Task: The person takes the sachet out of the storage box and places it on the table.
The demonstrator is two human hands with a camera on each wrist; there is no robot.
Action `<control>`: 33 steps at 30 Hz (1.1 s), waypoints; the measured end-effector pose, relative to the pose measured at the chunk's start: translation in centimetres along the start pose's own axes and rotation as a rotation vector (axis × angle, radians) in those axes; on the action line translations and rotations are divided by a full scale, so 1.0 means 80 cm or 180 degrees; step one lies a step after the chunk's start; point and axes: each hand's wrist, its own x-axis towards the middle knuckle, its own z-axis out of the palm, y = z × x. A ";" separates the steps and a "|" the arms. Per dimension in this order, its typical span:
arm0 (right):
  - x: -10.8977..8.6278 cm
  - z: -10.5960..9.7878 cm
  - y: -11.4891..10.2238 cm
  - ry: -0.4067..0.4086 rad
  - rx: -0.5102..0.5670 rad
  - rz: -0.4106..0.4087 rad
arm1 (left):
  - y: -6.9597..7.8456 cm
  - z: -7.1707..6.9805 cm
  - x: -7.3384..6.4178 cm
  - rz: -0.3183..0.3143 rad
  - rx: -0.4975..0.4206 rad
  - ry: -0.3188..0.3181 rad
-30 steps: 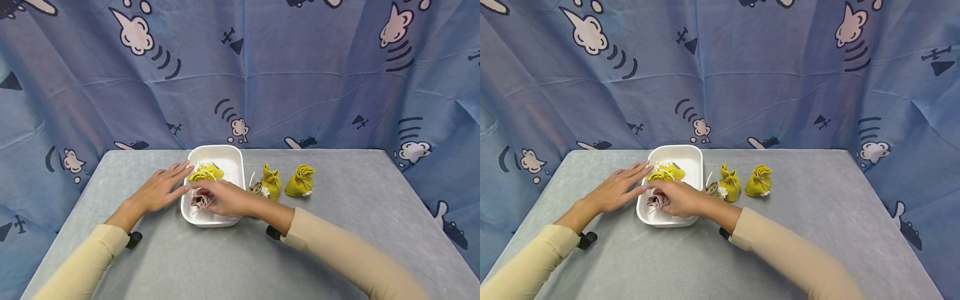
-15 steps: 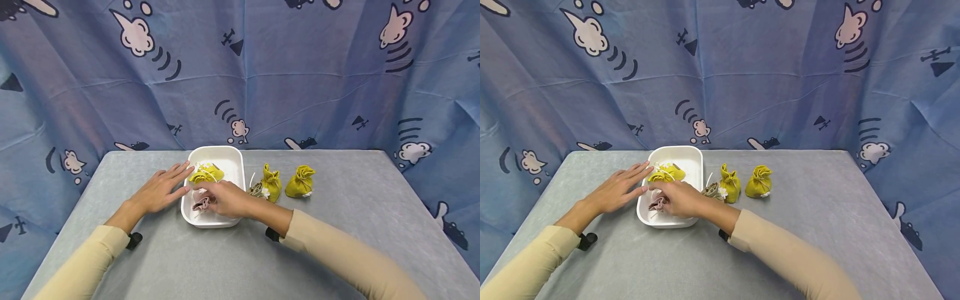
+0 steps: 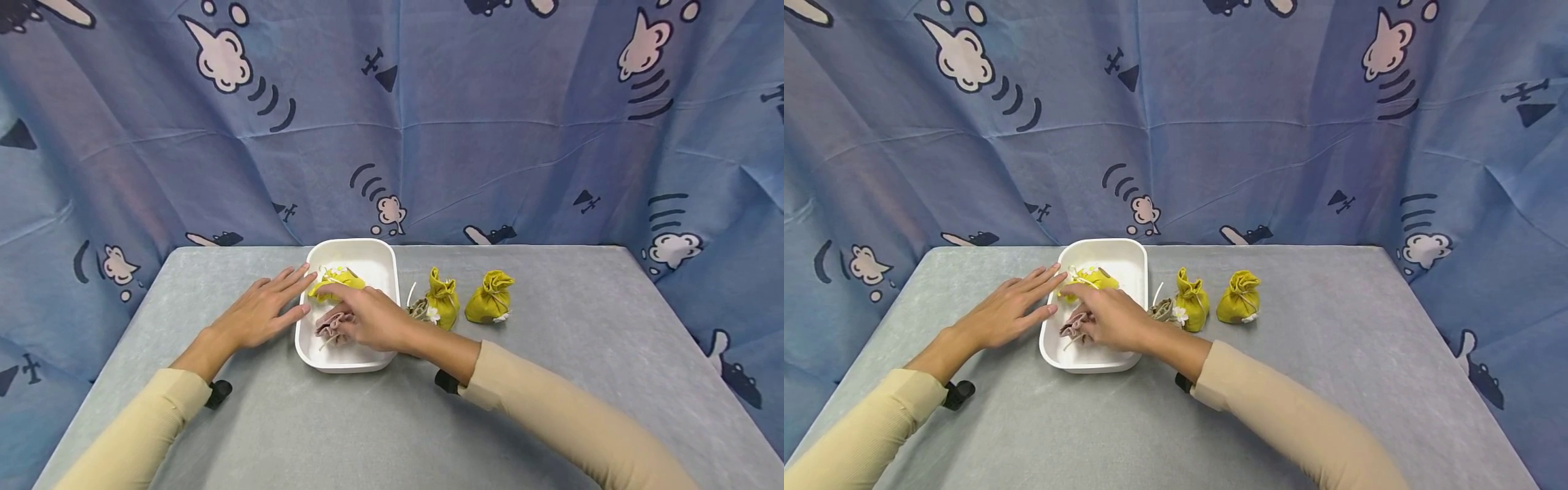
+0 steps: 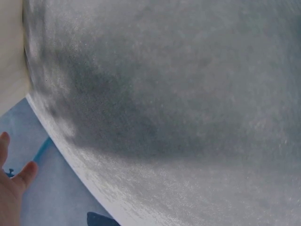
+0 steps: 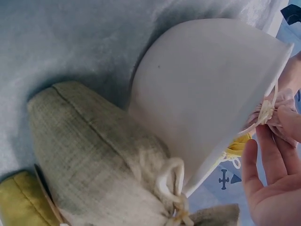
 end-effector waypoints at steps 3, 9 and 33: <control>-0.001 -0.003 -0.002 0.0051 0.0087 0.0062 | 0.000 0.000 0.000 0.0003 0.0002 0.0004; -0.003 -0.010 -0.008 0.0133 0.0192 0.0073 | -0.001 -0.001 0.000 0.0018 0.0017 0.0030; -0.033 -0.081 -0.039 0.0509 0.0250 -0.0232 | 0.001 -0.001 0.000 -0.0027 0.0014 -0.0046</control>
